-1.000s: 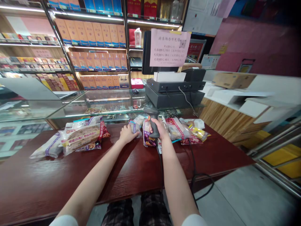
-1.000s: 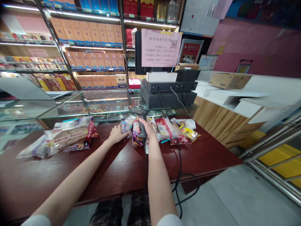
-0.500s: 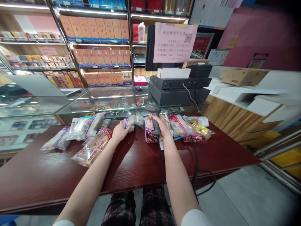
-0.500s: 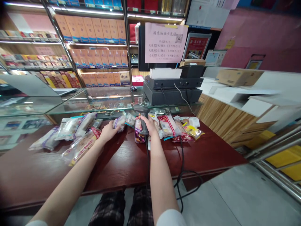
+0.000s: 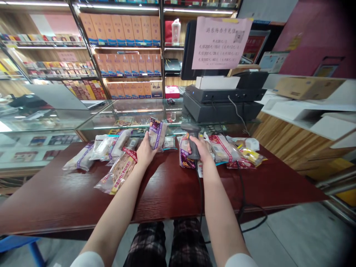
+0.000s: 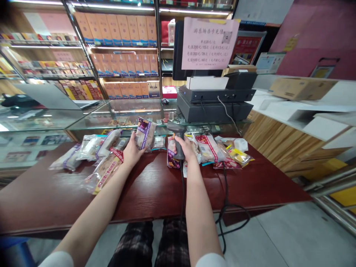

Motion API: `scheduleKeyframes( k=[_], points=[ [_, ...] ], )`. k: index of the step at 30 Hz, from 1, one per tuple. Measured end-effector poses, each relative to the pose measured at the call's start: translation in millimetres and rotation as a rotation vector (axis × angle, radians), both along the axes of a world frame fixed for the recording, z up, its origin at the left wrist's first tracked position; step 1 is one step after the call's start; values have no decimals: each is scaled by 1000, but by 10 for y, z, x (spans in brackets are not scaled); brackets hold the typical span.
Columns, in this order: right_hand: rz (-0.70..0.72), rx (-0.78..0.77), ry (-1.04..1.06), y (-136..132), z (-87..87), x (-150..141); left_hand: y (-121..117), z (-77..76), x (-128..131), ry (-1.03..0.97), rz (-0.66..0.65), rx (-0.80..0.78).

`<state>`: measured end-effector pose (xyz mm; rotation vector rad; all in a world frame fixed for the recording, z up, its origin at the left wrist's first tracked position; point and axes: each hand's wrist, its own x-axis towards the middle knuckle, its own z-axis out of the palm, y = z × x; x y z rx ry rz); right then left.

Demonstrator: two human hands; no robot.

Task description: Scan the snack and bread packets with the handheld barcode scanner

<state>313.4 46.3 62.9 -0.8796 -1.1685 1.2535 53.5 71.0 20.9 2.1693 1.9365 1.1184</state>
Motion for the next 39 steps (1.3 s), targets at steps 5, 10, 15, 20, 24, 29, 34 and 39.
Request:
scheduleKeyframes(
  k=[5, 10, 15, 20, 24, 29, 34, 39],
  points=[
    [24, 25, -56, -74, 54, -9, 61, -37, -33, -73, 6, -10],
    [45, 31, -87, -139, 101, -51, 72, -75, -58, -11, -90, -120],
    [12, 30, -119, -123, 62, -24, 139, -136, -85, -126, -182, -194],
    [-7, 27, -150, -113, 38, 8, 307, -234, -140, -361, -284, -93],
    [-29, 14, -144, -125, 47, -6, 342, -245, -158, -497, -246, -82],
    [-9, 43, -208, -127, 34, 0, 256, -168, -117, -563, -138, -18],
    [-9, 35, -216, -122, 23, 11, 198, -89, -88, -601, -83, -20],
    [-35, 7, -180, -117, 21, 11, 172, -11, -109, -613, -104, -42]
  ],
)
